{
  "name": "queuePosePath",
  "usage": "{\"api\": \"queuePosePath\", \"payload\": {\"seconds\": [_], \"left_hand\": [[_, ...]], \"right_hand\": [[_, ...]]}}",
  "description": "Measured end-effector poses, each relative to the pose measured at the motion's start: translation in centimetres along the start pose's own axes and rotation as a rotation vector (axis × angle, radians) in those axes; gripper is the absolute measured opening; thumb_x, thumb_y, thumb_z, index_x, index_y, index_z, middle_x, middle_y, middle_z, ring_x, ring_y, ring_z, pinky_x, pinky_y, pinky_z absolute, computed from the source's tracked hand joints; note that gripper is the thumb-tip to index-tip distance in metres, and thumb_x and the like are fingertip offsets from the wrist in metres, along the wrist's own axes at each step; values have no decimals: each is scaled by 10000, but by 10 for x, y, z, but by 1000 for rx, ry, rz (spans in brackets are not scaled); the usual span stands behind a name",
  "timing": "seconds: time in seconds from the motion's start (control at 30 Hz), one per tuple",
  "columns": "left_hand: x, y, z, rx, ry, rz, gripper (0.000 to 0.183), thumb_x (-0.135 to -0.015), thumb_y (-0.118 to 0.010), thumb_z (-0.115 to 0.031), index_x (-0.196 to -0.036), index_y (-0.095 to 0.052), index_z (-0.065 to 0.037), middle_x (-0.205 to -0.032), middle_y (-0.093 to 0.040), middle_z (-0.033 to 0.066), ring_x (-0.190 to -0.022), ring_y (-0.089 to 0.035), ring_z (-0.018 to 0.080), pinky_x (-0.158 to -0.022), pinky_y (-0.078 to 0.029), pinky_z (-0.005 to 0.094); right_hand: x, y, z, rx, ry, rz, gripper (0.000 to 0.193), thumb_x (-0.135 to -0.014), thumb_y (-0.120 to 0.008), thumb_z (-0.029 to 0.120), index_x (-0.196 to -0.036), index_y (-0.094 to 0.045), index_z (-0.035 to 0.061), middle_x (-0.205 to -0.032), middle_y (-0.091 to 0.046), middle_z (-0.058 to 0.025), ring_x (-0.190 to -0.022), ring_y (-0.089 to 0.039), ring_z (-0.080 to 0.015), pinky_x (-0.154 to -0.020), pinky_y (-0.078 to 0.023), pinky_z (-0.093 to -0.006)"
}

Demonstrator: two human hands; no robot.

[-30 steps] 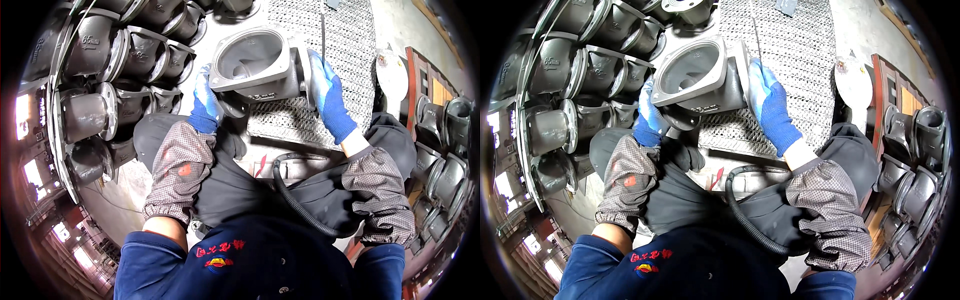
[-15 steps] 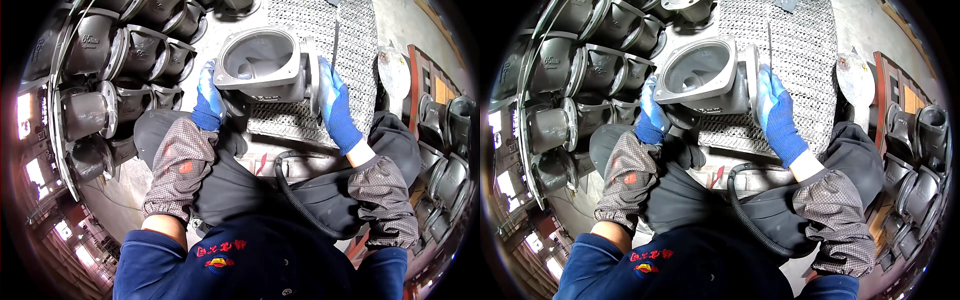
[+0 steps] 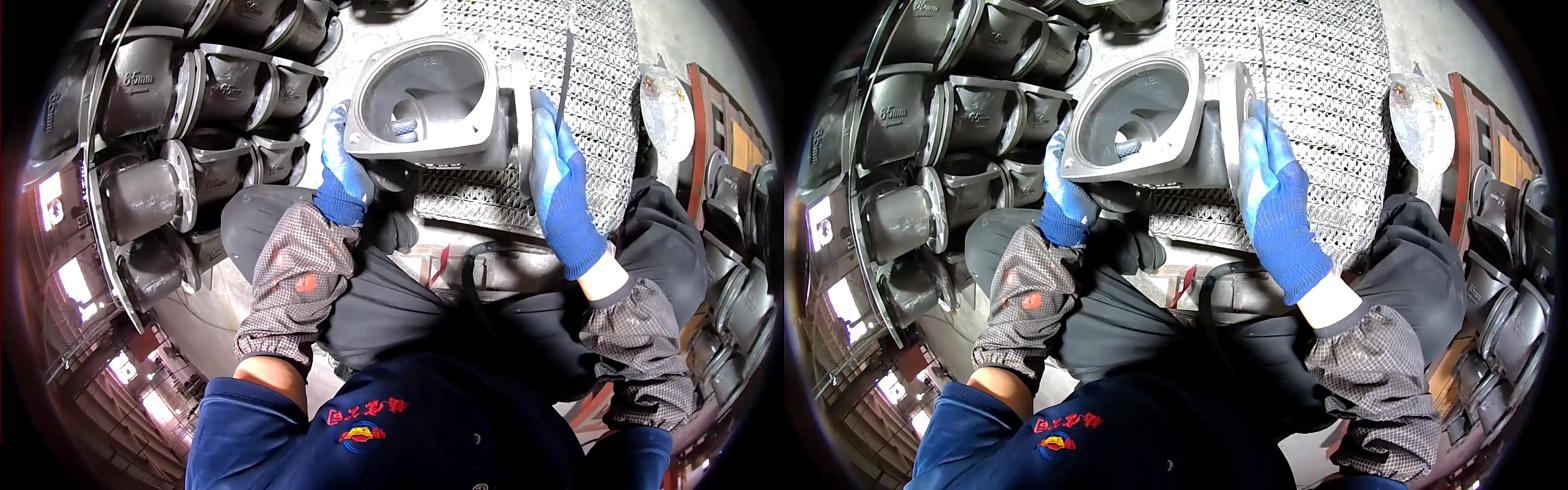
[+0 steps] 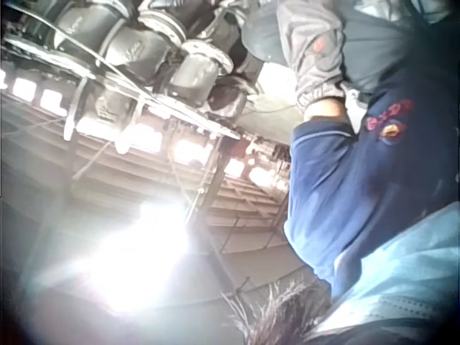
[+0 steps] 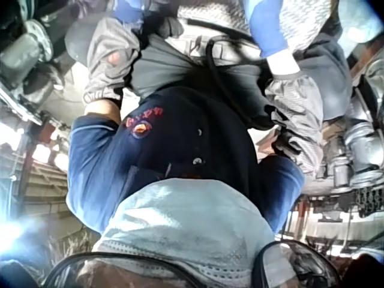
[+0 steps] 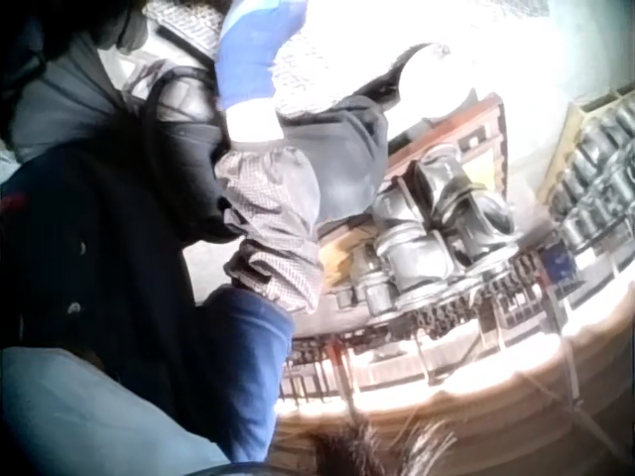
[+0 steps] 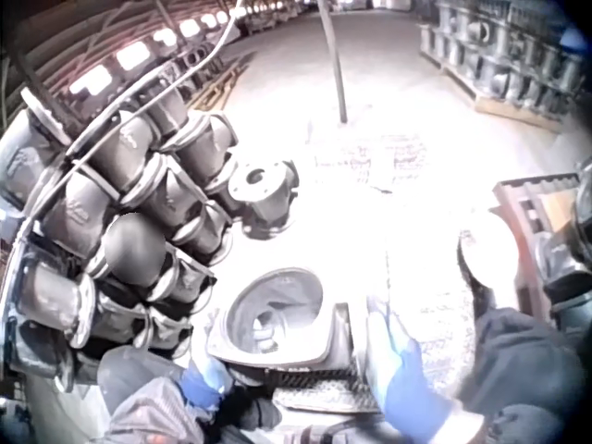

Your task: The person sits on the floor holding a metal valve part between their legs, using a hand scraper to clean the interior rim and an air-powered tool to smooth the interior and exterior surfaces.

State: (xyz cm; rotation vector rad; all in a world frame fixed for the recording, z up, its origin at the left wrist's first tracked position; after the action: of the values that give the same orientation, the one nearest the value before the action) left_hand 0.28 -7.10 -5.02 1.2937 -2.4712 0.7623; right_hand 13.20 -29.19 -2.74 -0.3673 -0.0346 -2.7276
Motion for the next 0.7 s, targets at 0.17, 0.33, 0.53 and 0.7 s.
{"api": "queuePosePath", "payload": {"seconds": [0.17, 0.33, 0.53, 0.7], "left_hand": [[4, 4, 4, 6, 10, 67, 472, -969, -321, -314, -1346, -405, -44, -1287, -522, 115, -1111, -565, 259, -943, -497, 409], [-1, 14, 17, 176, 178, 167, 491, -977, -354, -363, -1338, -413, -36, -1293, -508, 143, -1140, -539, 246, -981, -461, 392], [6, -2, 30, 279, 494, 496, 696, -899, -480, -508, -1390, -320, -42, -1330, -436, 195, -1135, -505, 405, -921, -471, 560], [7, -3, 26, 112, 318, 545, 722, -882, -487, -546, -1377, -342, -42, -1319, -442, 211, -1145, -499, 400, -915, -471, 550]], "right_hand": [[11, 0, 4, -32, -119, -5, 414, -987, -448, 165, -1350, -410, -29, -1320, -493, -99, -1182, -458, -136, -1007, -337, -245], [23, 9, 2, 54, 9, 119, 424, -984, -456, 162, -1359, -398, -27, -1329, -479, -100, -1192, -443, -122, -1020, -322, -249], [30, 20, -11, 8, -134, 180, 392, -978, -467, 172, -1326, -452, -8, -1272, -522, -93, -1165, -474, -134, -1005, -348, -250], [24, 45, -7, -150, -489, 197, 380, -972, -444, 232, -1262, -477, -11, -1074, -626, -126, -943, -620, -173, -765, -519, -295]]}}
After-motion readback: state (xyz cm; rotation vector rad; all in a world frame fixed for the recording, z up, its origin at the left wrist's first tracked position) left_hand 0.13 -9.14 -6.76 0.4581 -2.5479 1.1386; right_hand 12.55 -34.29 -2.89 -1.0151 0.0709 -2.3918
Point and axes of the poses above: each hand's wrist, its own x-axis away from the middle knuckle, its own y-axis out of the back of the hand, z = x × y, the point moved 8 cm from there along -x, towards the middle knuckle
